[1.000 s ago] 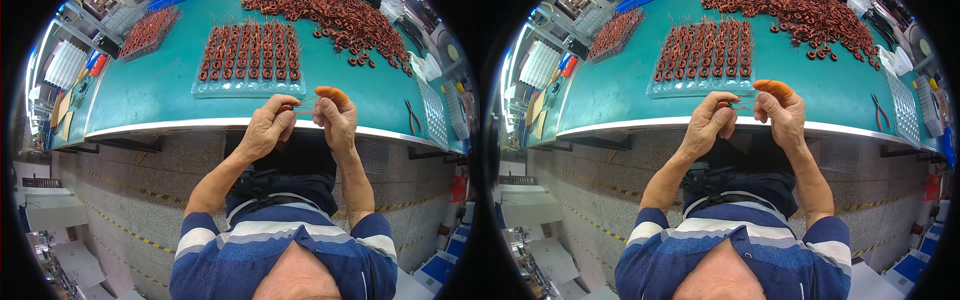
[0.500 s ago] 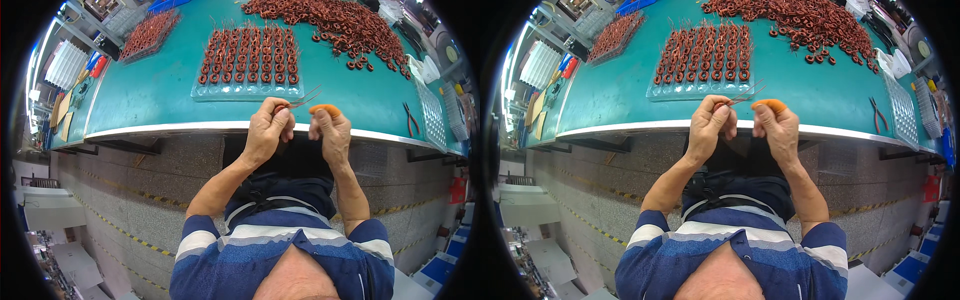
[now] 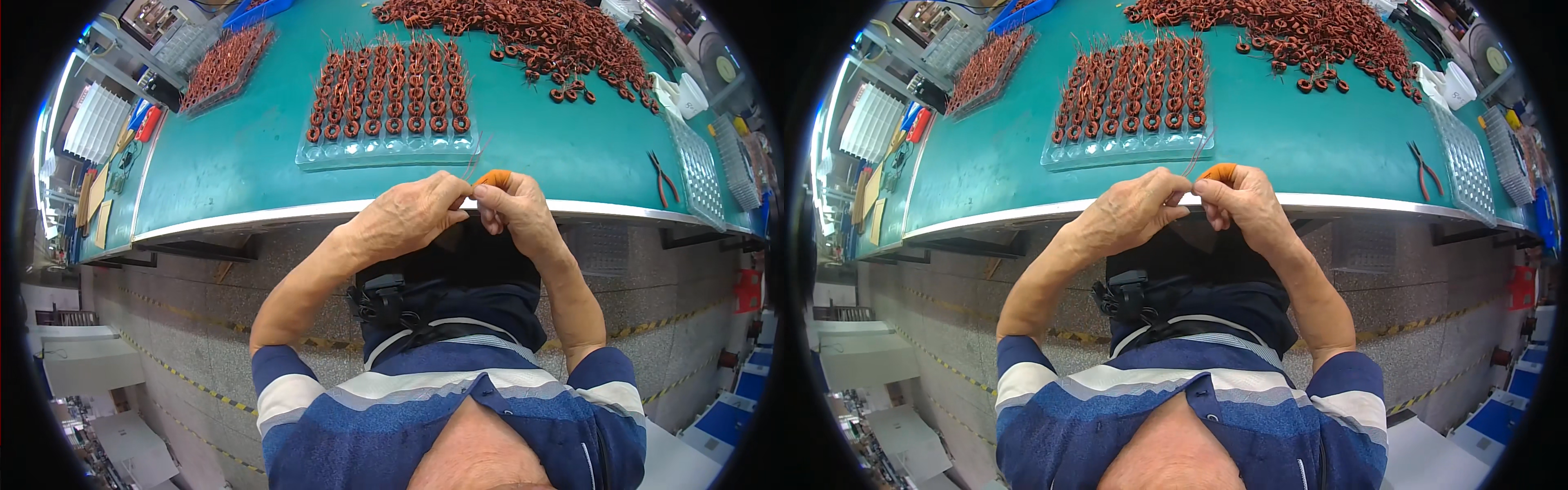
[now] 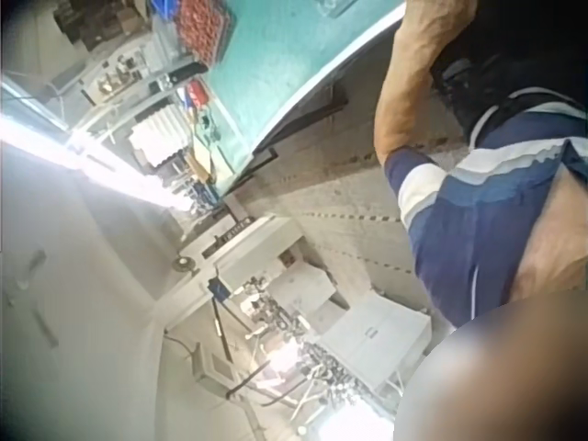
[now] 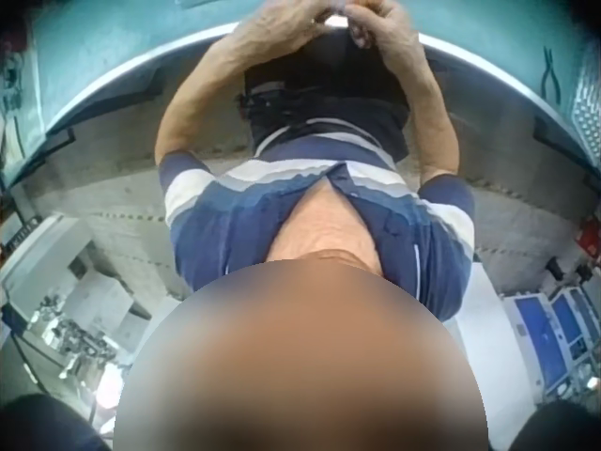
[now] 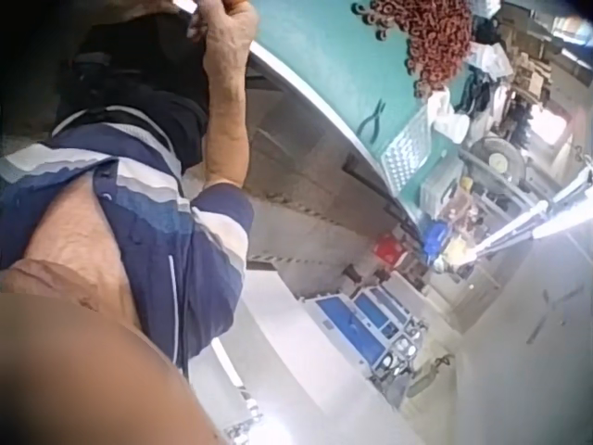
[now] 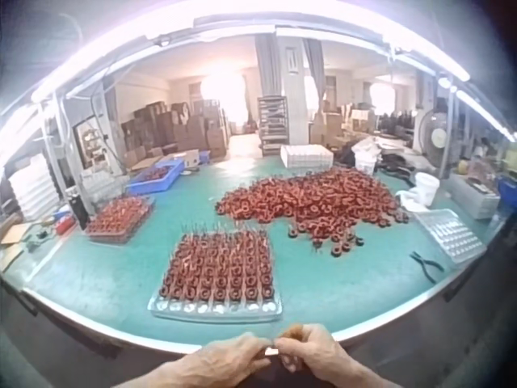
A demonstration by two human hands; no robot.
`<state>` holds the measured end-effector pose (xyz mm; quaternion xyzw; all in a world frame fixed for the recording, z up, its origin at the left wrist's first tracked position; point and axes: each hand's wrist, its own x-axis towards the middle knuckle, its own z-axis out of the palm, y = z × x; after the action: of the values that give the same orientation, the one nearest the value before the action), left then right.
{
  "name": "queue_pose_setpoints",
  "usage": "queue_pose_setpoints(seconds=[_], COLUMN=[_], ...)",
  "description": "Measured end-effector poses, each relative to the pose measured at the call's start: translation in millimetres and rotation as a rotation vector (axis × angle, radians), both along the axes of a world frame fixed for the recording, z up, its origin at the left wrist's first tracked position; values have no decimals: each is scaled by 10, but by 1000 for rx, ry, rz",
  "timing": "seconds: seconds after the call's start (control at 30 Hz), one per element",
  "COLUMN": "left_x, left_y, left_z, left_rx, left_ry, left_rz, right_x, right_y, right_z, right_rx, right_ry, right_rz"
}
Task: Inspecting and organizing copper wire coils into a plastic tray on a factory workbench.
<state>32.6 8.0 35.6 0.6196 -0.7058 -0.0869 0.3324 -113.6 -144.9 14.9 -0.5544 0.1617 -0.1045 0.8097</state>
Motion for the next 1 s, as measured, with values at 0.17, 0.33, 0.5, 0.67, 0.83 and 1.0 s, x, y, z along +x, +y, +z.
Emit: queue_pose_setpoints(seconds=[0.17, 0.33, 0.5, 0.67, 0.83, 1.0], left_x=[-113, -227, -336, -359, -309, -362], left_y=[-22, -48, -75, -3, -14, -7], left_z=[-162, -245, -374, -407, -348, -304], left_rx=[14, -52, -246, -251, -136, -112], left_ry=[110, 811, 1276, 1286, 1259, 887], left_rz=[158, 165, -145, -7, 79, 320], right_x=[18, 37, 41, 116, 145, 163], right_y=[333, 328, 229, 233, 258, 220], right_z=[102, 134, 182, 45, -10, -55], right_rx=[-814, -679, -311, -327, 9, -377], right_ry=[-72, -101, -73, -92, -350, -167], right_rz=[-447, -452, -262, -259, -119, -334])
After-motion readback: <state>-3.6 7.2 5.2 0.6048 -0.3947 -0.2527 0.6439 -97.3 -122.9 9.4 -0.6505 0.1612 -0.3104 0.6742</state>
